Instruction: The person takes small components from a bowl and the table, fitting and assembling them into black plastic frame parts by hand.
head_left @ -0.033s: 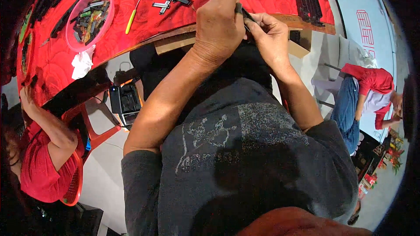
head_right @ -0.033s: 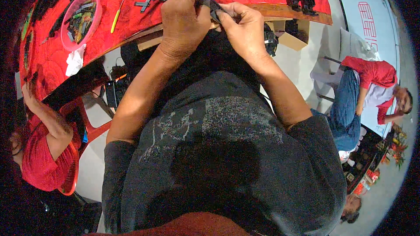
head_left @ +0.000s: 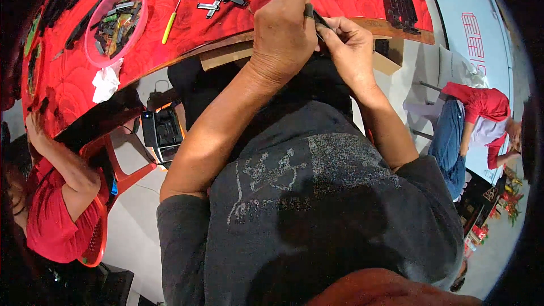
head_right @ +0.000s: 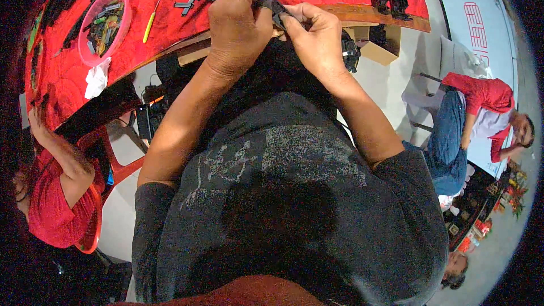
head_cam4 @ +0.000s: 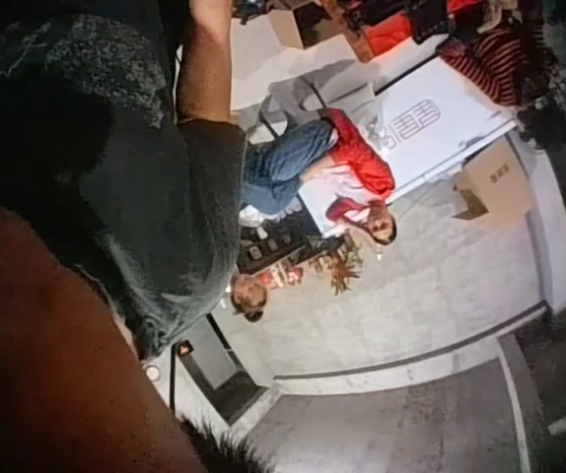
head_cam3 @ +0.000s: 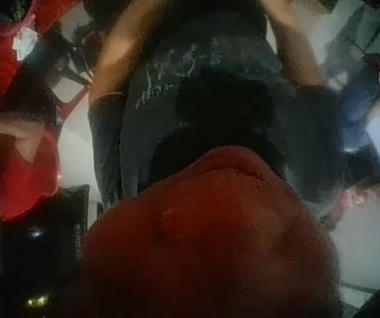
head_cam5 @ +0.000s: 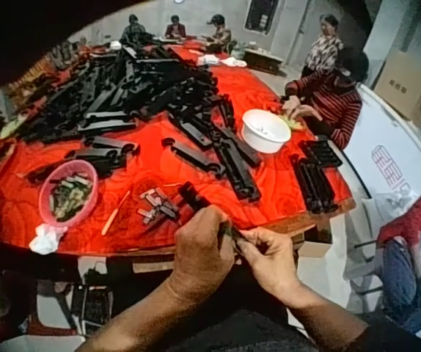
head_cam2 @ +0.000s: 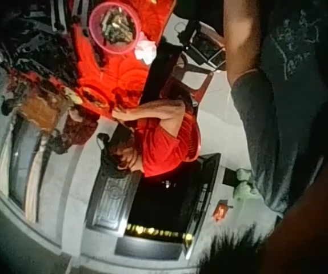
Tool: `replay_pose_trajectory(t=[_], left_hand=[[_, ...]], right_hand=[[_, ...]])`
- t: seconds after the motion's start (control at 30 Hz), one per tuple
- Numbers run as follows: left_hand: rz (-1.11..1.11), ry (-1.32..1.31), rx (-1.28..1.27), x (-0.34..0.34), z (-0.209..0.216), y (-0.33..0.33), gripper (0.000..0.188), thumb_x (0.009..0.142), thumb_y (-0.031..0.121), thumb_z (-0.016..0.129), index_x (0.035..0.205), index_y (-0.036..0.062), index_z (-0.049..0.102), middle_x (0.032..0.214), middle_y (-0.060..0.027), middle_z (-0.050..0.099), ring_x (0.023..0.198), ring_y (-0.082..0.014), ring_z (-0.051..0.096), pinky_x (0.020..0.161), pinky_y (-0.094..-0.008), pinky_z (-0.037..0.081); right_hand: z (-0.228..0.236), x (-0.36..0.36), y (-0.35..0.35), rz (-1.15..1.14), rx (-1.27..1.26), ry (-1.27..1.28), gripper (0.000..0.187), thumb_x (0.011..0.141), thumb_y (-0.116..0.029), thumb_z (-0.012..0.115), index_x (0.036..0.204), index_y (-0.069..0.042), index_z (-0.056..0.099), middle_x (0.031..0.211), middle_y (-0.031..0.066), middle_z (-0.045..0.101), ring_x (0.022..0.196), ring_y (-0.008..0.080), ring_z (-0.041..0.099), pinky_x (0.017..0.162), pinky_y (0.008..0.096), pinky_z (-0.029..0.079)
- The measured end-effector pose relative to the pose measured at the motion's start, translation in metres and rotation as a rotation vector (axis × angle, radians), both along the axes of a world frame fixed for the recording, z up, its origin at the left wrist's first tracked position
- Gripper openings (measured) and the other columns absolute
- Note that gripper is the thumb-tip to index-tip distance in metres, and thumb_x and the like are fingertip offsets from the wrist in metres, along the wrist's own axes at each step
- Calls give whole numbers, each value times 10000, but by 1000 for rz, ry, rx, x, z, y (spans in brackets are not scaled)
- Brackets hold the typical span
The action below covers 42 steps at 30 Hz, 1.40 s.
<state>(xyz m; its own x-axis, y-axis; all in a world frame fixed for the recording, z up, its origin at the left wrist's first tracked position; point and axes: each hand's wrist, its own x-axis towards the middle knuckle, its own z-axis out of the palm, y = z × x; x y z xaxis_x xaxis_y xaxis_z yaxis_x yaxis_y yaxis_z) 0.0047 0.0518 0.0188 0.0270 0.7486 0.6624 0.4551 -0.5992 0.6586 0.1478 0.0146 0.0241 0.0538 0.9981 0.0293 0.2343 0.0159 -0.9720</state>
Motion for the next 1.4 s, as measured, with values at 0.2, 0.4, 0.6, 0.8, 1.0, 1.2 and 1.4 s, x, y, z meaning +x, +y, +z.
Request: replay_pose_trajectory(t=[0.2,0.4,0.6,0.8,1.0,1.2,1.4], left_hand=[[-7,35,-14,-1,1,-2,176,706,-9,643,848,25,545,730,-152,584,682,-355,607,585,-422,469],[-11,27,-15,-2,0,-2,181,691,-19,636,841,22,543,727,-147,586,669,-342,611,579,-417,468],[-18,41,-41,-3,3,-2,157,704,-9,641,825,20,545,698,-147,581,644,-337,608,570,-411,465],[-35,9,-64,-4,7,-4,151,716,13,655,820,20,546,691,-144,583,628,-326,605,564,-395,467],[-73,-3,-97,-4,15,-4,162,718,-7,607,836,0,496,764,-201,548,746,-412,572,637,-490,444],[-62,-61,-100,-1,16,-5,218,700,-27,605,890,-9,499,808,-212,564,778,-415,581,675,-488,456],[-21,-84,-199,-5,33,-12,218,715,-37,559,924,-37,495,675,-226,535,662,-405,600,585,-428,461]], right_hand=[[-4,2,-2,-11,-1,-100,167,879,-61,596,986,42,674,747,20,669,669,50,589,607,222,489],[2,1,-3,21,2,-142,197,888,-85,594,1018,43,669,748,26,672,677,55,594,614,228,492],[8,-2,-4,29,-4,-111,181,902,-68,577,1000,54,668,741,29,670,675,57,603,609,217,489],[13,-4,-7,33,-16,-91,174,898,-59,578,990,57,669,751,29,672,670,56,602,617,213,490],[10,-1,-4,18,26,-90,172,886,-50,577,988,50,674,751,27,673,672,54,598,622,216,492],[9,2,-4,8,25,-74,166,875,-51,597,988,39,679,744,21,673,673,50,594,621,217,489],[12,1,-5,5,-50,-91,156,892,-50,610,1007,38,667,823,-13,653,706,44,563,656,206,460]])
